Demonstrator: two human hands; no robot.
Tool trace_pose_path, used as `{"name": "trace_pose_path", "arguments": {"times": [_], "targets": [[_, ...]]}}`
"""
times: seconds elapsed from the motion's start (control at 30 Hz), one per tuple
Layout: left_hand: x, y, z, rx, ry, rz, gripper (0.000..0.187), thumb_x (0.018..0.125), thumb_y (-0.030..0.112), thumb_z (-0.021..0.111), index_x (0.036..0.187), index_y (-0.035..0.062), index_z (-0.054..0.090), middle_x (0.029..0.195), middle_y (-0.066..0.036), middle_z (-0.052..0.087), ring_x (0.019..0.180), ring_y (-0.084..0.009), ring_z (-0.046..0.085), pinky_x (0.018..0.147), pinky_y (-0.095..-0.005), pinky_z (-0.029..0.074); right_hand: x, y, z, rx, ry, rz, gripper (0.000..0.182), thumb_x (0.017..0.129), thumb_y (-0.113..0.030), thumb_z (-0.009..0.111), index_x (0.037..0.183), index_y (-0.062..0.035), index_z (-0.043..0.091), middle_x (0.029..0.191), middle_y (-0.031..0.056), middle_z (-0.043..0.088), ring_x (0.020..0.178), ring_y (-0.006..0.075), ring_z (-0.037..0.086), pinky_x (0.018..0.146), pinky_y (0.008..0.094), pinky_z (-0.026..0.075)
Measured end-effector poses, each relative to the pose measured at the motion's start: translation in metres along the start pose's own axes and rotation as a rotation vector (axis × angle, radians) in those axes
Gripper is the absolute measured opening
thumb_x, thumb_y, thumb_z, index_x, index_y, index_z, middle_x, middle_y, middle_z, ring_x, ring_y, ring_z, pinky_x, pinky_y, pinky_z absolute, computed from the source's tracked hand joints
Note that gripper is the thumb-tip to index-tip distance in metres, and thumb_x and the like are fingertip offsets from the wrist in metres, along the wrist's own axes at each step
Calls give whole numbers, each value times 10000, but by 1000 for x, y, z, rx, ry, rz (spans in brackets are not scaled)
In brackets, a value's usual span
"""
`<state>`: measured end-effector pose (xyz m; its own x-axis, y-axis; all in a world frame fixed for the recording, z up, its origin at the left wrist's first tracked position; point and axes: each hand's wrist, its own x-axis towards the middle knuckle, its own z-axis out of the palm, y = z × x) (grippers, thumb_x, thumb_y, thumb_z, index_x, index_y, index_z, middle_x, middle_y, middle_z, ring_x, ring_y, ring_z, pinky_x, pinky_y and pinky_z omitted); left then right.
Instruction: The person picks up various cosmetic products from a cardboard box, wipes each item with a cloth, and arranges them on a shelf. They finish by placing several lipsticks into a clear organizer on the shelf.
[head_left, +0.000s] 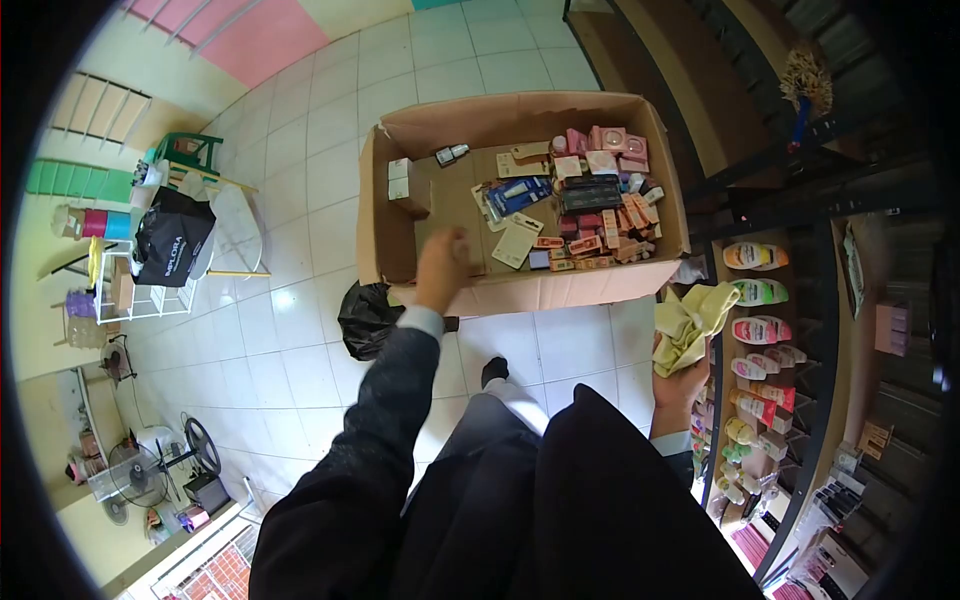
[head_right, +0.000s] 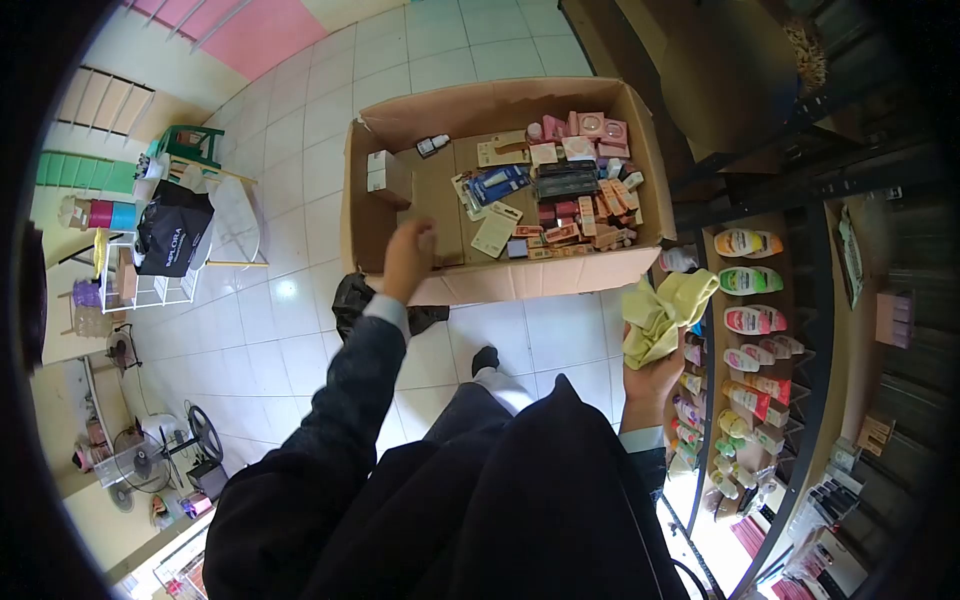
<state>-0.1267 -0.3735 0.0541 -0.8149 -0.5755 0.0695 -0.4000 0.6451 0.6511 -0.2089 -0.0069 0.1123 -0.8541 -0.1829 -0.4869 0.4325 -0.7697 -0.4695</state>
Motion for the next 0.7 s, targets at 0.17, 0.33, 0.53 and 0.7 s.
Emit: {"name": "trace_pose_path", "arguments": {"times": [0.17,0.33,0.53,0.7], "targets": [[40,-57,2,284,-446,-242,397,702,242,640,1034,36,568,1036,-192,575,962,-335,551,817,-373,444,9,19,18,-7,14,-1,412,901,-345,411,1221,-86,431,1184,84,502,1059,261,496,878,423,417],[43,-74,11,376,-910,-277,482,593,362,675,899,-7,628,948,-215,609,889,-339,592,804,-370,470,13,42,36,3,23,22,420,907,-350,385,1227,-79,416,1183,102,499,1052,279,504,843,433,440],[53,-65,-7,190,-620,-191,483,640,354,654,921,-37,614,817,-213,619,770,-315,622,744,-360,479,9,50,59,-86,-25,50,416,906,-309,395,1238,-59,400,1196,120,493,1070,286,494,872,441,422],[53,16,-69,-167,-435,26,375,661,267,658,921,-1,626,771,-191,625,713,-282,629,678,-346,489,-2,56,108,-366,-109,-159,417,891,-228,430,1262,-55,352,1194,125,482,1069,261,498,895,394,415]]}}
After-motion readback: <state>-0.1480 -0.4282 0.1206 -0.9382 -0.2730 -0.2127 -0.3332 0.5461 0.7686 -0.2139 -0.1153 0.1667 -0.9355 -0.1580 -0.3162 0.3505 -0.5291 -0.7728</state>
